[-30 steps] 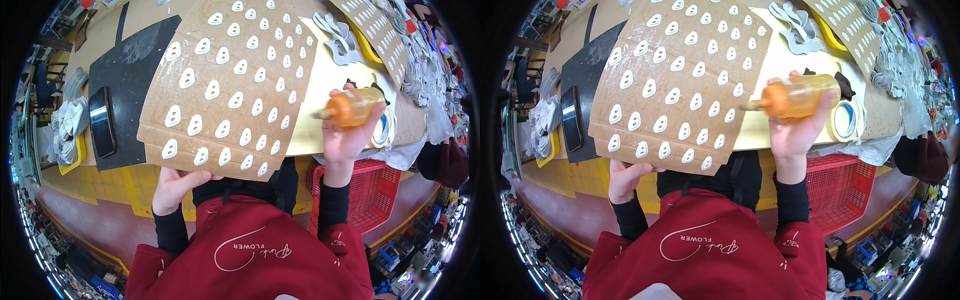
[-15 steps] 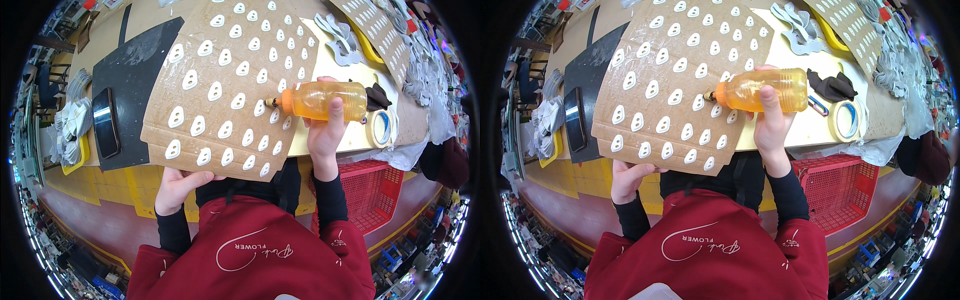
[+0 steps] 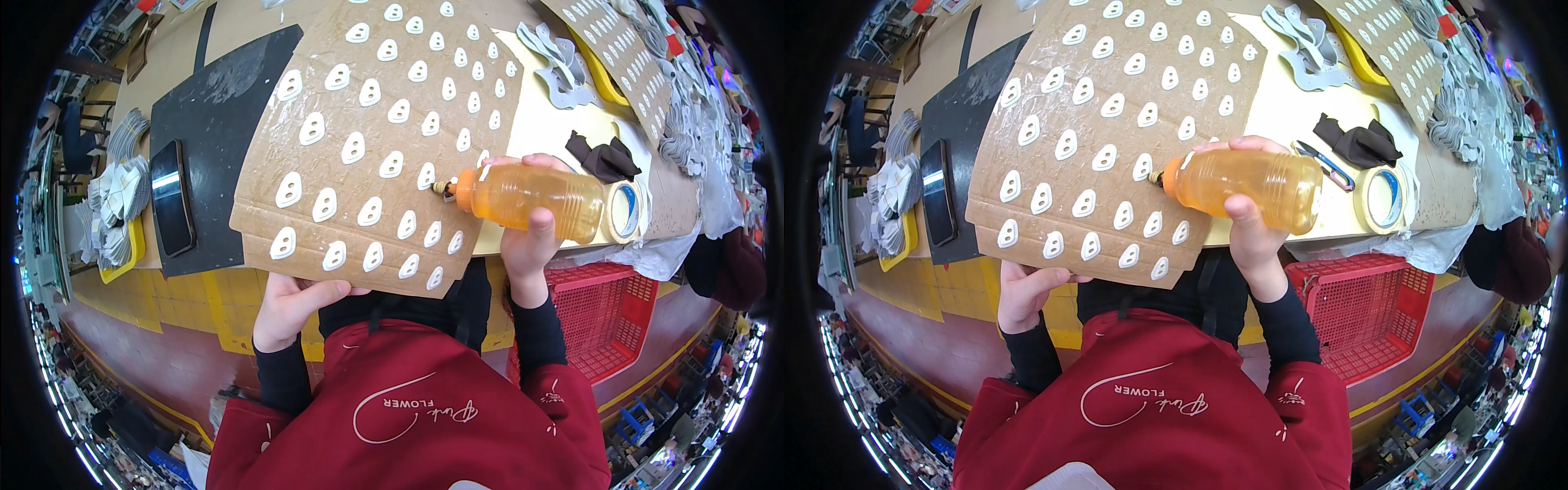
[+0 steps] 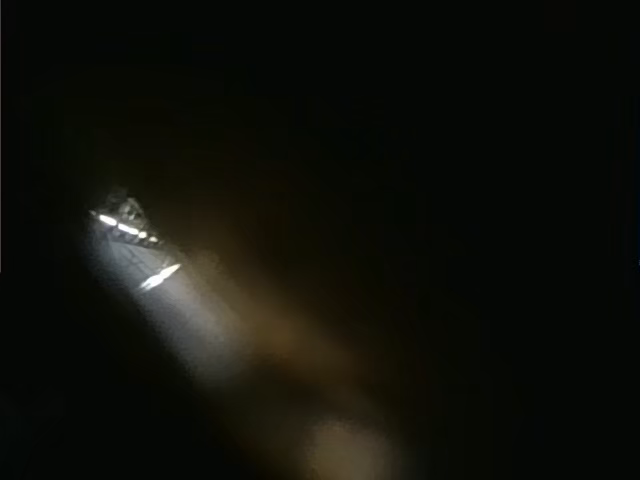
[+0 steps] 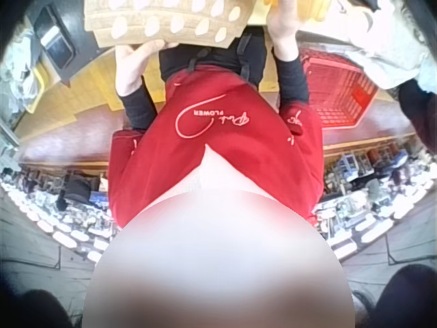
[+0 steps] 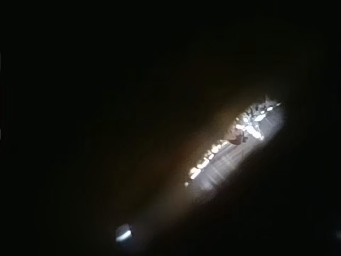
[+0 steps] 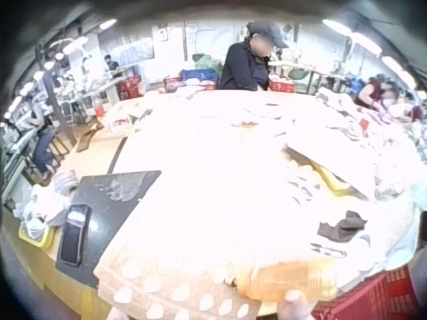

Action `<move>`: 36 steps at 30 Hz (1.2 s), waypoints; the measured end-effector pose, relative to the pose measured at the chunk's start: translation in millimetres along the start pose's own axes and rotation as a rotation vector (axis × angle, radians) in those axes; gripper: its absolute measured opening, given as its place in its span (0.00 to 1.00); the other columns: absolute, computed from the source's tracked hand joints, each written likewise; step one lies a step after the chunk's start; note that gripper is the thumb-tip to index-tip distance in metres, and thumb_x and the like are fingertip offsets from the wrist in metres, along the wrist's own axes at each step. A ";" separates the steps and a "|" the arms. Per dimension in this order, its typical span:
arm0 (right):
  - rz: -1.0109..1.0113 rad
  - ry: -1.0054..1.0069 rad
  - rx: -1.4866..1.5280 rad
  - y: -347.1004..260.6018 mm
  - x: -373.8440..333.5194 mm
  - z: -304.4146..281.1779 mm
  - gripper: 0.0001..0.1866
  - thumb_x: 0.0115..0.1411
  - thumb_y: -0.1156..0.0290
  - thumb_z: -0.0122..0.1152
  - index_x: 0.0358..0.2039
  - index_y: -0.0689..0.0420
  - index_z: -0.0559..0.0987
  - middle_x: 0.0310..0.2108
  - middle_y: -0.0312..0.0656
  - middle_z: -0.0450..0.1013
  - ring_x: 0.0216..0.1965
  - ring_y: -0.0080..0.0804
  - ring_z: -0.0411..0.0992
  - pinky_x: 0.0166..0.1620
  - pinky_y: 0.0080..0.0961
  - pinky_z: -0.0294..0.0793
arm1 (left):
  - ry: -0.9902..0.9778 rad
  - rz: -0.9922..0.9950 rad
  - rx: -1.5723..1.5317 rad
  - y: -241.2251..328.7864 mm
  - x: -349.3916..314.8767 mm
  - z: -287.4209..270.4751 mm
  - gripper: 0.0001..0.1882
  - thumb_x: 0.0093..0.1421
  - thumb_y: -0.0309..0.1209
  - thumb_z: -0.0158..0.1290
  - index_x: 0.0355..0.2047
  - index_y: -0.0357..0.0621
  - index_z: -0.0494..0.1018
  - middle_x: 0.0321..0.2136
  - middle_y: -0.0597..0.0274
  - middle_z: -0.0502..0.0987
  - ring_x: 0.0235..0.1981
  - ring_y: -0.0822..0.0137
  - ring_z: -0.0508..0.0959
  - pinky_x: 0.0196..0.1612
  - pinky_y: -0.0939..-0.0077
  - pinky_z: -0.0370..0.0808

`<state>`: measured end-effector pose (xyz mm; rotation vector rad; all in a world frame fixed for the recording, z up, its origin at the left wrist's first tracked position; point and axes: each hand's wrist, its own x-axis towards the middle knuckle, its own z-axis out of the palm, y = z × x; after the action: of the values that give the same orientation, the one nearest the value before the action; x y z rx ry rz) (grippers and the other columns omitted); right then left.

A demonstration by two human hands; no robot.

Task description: The person holds a sheet of brown paper with white ghost-shaped stickers and uses a squeeze bottle to apply a small amount of yellow liquid into the center of each sticker. The person works systematically across the sheet, filling each sticker in turn.

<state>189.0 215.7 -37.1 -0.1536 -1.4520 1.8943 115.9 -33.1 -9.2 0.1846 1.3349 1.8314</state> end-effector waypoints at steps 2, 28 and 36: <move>0.006 0.008 0.005 -2.4 -4.2 3.5 0.32 0.45 0.53 0.65 0.42 0.61 0.63 0.36 0.52 0.70 0.40 0.40 0.71 0.42 0.32 0.72 | 0.002 -0.006 0.003 0.9 -0.7 0.8 0.26 0.49 0.14 0.48 0.50 0.31 0.56 0.43 0.46 0.69 0.42 0.56 0.73 0.42 0.65 0.76; -0.050 -0.091 -0.002 -4.3 -15.8 5.6 0.36 0.41 0.52 0.69 0.44 0.59 0.62 0.40 0.52 0.69 0.43 0.38 0.69 0.42 0.31 0.72 | -0.005 0.013 -0.016 1.3 -3.7 6.1 0.25 0.50 0.14 0.47 0.49 0.30 0.57 0.43 0.46 0.70 0.42 0.57 0.73 0.44 0.66 0.75; -0.074 -0.133 -0.071 -9.8 -11.0 10.8 0.36 0.39 0.56 0.71 0.44 0.58 0.62 0.41 0.51 0.69 0.43 0.36 0.69 0.43 0.29 0.72 | 0.012 -0.018 0.002 2.6 -5.6 9.6 0.22 0.50 0.14 0.47 0.47 0.30 0.61 0.40 0.49 0.72 0.40 0.60 0.74 0.44 0.69 0.73</move>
<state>196.1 201.4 -28.2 -0.0072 -1.5925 1.8231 123.4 -30.3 -1.1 0.1628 1.3426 1.8192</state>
